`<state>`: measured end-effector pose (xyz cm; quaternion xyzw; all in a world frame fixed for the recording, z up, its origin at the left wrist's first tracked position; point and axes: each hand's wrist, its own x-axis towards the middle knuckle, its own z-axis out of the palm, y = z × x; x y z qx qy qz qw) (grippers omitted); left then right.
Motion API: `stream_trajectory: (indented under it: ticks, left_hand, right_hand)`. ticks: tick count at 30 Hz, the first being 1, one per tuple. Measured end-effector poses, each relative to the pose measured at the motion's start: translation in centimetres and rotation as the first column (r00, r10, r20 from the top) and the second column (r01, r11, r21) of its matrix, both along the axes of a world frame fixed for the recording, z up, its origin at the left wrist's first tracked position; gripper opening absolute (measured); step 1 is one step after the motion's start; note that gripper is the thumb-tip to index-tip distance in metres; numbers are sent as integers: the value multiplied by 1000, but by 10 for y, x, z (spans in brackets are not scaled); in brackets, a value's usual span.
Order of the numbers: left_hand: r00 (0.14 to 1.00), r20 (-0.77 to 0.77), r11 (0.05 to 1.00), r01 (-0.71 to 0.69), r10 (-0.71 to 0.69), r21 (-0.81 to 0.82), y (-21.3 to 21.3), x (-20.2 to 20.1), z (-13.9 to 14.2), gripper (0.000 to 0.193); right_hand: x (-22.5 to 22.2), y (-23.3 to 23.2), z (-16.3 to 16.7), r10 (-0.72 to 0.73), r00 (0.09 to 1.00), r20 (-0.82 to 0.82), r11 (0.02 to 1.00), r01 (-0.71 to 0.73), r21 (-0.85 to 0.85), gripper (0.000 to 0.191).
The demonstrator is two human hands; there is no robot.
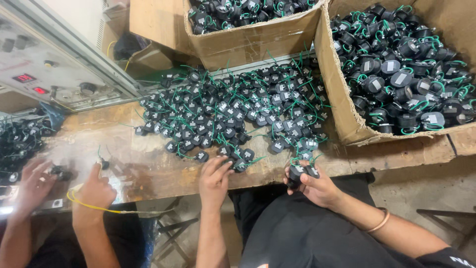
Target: The person picks up small black round electrical components with green wires from the workbench, manipulates each one in their hands, and places them into cardboard boxes on the bench. They repeat this pick-handle-place cycle continuously, moving finished components into the boxes while more components lie spread across the table.
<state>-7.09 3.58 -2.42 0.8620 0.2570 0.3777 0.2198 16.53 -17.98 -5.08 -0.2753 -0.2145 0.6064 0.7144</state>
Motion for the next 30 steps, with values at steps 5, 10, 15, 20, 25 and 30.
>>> stream_trajectory:
  ticks: [5,10,15,20,25,30]
  left_hand:
    - [993,110,983,-32,53,-183,0,-2,-2,30]
    - [996,22,993,-85,87,-77,-13,0,-2,30]
    - [948,183,963,-241,261,-124,-16,6,-11,19]
    - [816,377,832,-211,439,-512,-10,11,-20,15]
    - [741,527,874,-169,417,-455,-13,30,-25,18]
    - [610,666,889,-153,429,-432,-16,38,-27,17]
  right_hand:
    - [1,0,0,9,1000,-12,1000,-9,25,47]
    - [0,2,-1,-29,999,-14,999,28,-21,47]
    - [2,2,2,-11,1000,-21,1000,11,-2,46]
    - [1,3,6,-49,998,-43,998,47,-50,49]
    - [-1,9,12,-32,997,-71,995,25,-96,55]
    - [-1,8,16,-16,996,-91,995,7,-99,56]
